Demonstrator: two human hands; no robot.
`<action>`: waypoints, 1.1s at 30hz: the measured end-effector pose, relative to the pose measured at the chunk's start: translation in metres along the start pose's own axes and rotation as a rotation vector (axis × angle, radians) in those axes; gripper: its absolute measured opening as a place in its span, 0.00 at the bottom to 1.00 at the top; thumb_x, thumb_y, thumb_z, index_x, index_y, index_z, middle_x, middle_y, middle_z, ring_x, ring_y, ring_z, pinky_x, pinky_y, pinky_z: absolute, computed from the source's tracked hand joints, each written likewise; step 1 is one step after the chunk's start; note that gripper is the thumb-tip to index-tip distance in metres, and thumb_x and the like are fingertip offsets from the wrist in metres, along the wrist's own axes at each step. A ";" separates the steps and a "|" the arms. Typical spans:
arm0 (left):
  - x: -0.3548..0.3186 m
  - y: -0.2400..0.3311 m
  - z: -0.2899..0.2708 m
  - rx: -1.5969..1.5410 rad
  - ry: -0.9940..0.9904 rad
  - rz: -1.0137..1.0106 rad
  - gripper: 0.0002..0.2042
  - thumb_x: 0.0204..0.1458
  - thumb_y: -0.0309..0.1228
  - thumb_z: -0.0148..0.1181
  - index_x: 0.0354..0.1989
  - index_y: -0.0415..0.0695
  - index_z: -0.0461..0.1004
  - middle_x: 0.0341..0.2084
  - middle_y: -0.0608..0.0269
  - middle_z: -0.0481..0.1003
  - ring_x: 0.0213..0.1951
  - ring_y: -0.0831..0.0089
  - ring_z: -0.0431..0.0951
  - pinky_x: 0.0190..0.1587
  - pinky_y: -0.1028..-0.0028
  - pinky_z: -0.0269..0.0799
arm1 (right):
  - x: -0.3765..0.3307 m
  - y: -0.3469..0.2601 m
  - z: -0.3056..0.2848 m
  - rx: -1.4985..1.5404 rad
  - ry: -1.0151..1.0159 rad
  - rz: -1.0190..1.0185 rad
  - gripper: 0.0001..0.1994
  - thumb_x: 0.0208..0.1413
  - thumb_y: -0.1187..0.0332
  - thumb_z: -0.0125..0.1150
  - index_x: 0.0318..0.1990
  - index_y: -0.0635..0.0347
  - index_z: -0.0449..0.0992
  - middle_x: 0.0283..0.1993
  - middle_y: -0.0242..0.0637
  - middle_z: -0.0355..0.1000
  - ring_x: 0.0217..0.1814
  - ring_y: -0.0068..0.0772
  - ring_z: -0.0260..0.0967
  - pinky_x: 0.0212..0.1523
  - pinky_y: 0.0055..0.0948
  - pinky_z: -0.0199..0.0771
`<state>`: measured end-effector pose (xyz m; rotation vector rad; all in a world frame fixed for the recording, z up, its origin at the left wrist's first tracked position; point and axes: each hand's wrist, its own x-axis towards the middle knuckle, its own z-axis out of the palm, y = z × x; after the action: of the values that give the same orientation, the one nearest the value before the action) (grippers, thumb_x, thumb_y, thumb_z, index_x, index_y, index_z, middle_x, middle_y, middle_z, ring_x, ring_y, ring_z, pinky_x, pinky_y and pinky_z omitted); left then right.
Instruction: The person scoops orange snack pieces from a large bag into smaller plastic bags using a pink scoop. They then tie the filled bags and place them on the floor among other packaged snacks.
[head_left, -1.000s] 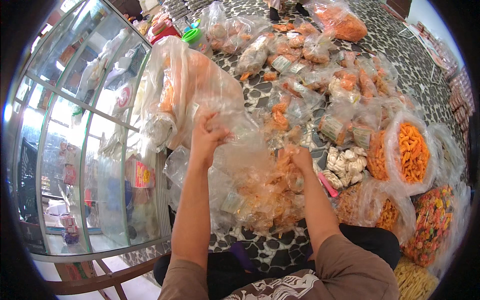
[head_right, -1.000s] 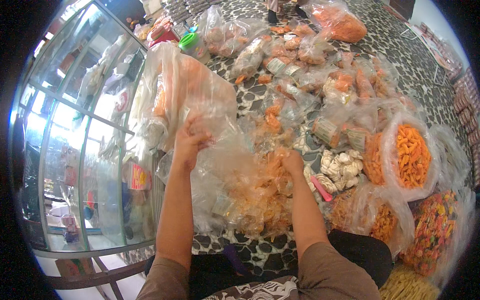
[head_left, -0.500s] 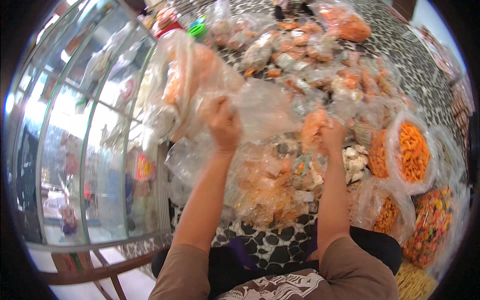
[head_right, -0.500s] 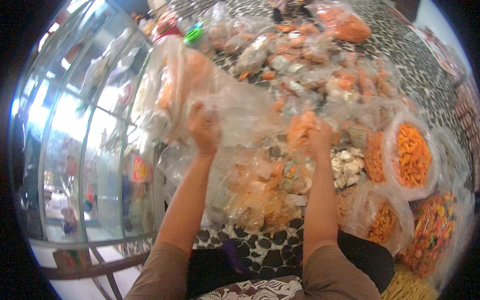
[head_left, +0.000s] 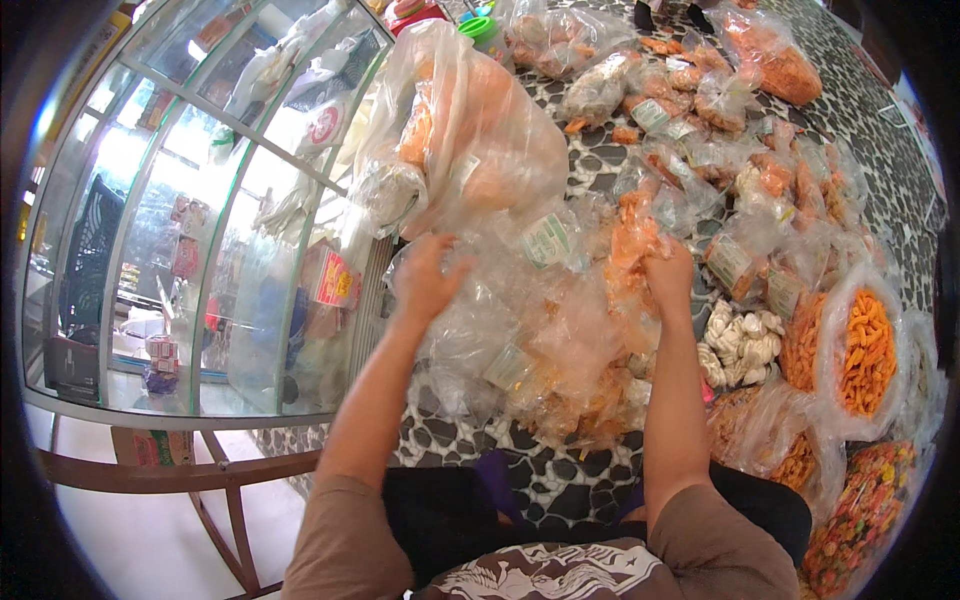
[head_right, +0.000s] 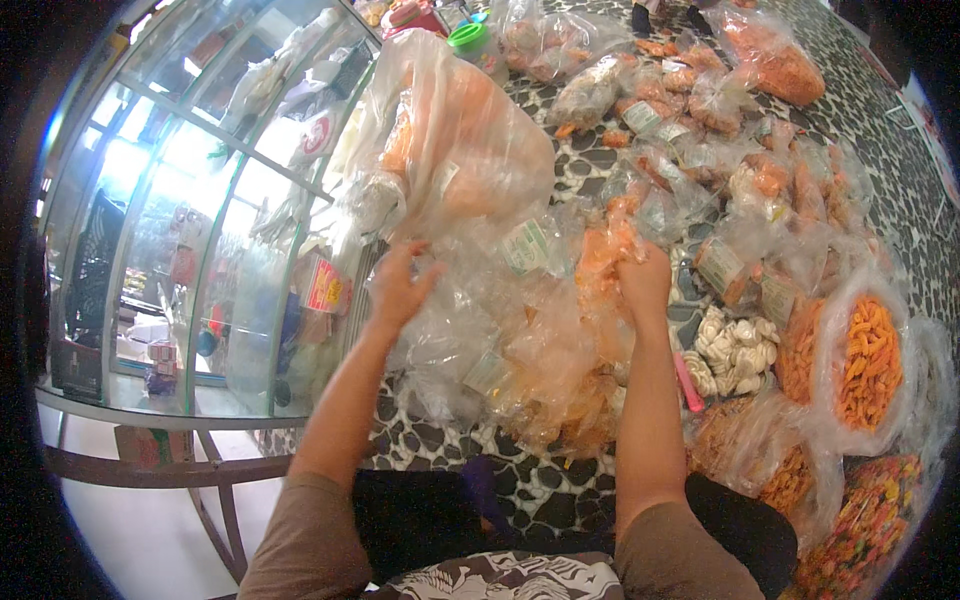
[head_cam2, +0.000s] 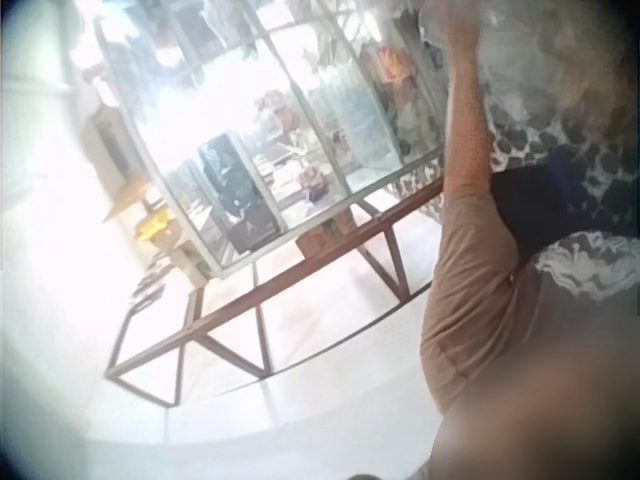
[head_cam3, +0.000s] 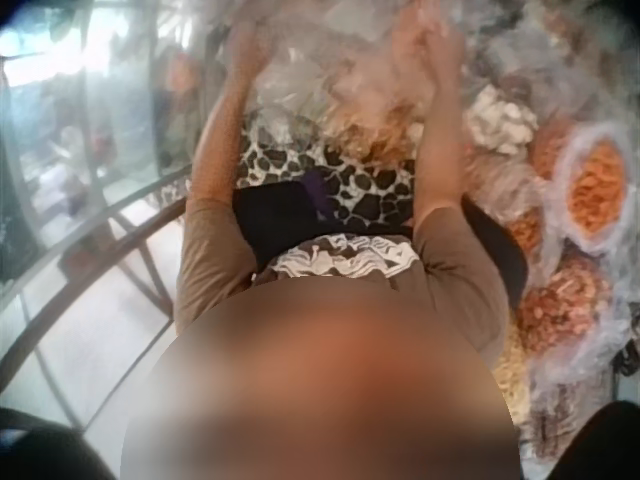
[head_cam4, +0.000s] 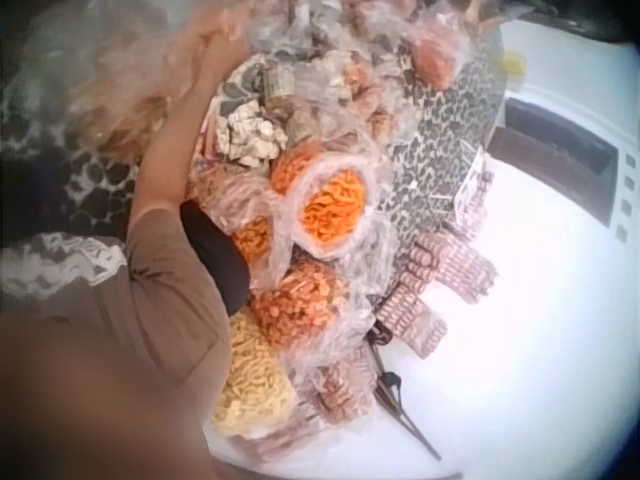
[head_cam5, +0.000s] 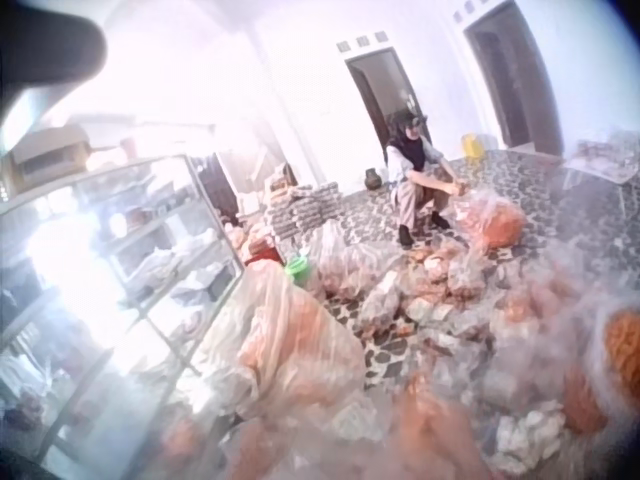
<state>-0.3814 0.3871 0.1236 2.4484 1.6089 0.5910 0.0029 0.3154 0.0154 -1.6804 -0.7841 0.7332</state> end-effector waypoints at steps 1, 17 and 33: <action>-0.003 -0.013 -0.014 0.155 0.017 -0.060 0.30 0.48 0.47 0.75 0.57 0.46 0.74 0.54 0.50 0.74 0.55 0.53 0.76 0.54 0.58 0.73 | 0.001 0.001 0.005 0.034 -0.042 -0.003 0.15 0.45 0.71 0.65 0.43 0.64 0.83 0.33 0.45 0.81 0.34 0.39 0.78 0.40 0.39 0.75; -0.069 -0.046 0.007 -0.290 -0.399 -0.334 0.19 0.52 0.34 0.70 0.52 0.48 0.80 0.43 0.53 0.80 0.48 0.49 0.80 0.55 0.57 0.73 | -0.033 -0.040 0.037 0.289 -0.205 0.077 0.19 0.43 0.85 0.60 0.46 0.67 0.81 0.38 0.34 0.79 0.34 0.30 0.78 0.35 0.30 0.81; -0.030 0.015 -0.051 -0.513 -0.206 -0.375 0.08 0.58 0.28 0.65 0.43 0.42 0.76 0.22 0.71 0.71 0.22 0.84 0.67 0.26 0.77 0.62 | -0.039 -0.067 0.045 0.441 -0.304 0.145 0.21 0.44 0.85 0.61 0.49 0.67 0.78 0.40 0.39 0.79 0.39 0.35 0.79 0.37 0.34 0.83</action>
<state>-0.3994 0.3490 0.1678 1.7296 1.5400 0.5769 -0.0653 0.3225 0.0737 -1.2498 -0.6506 1.1892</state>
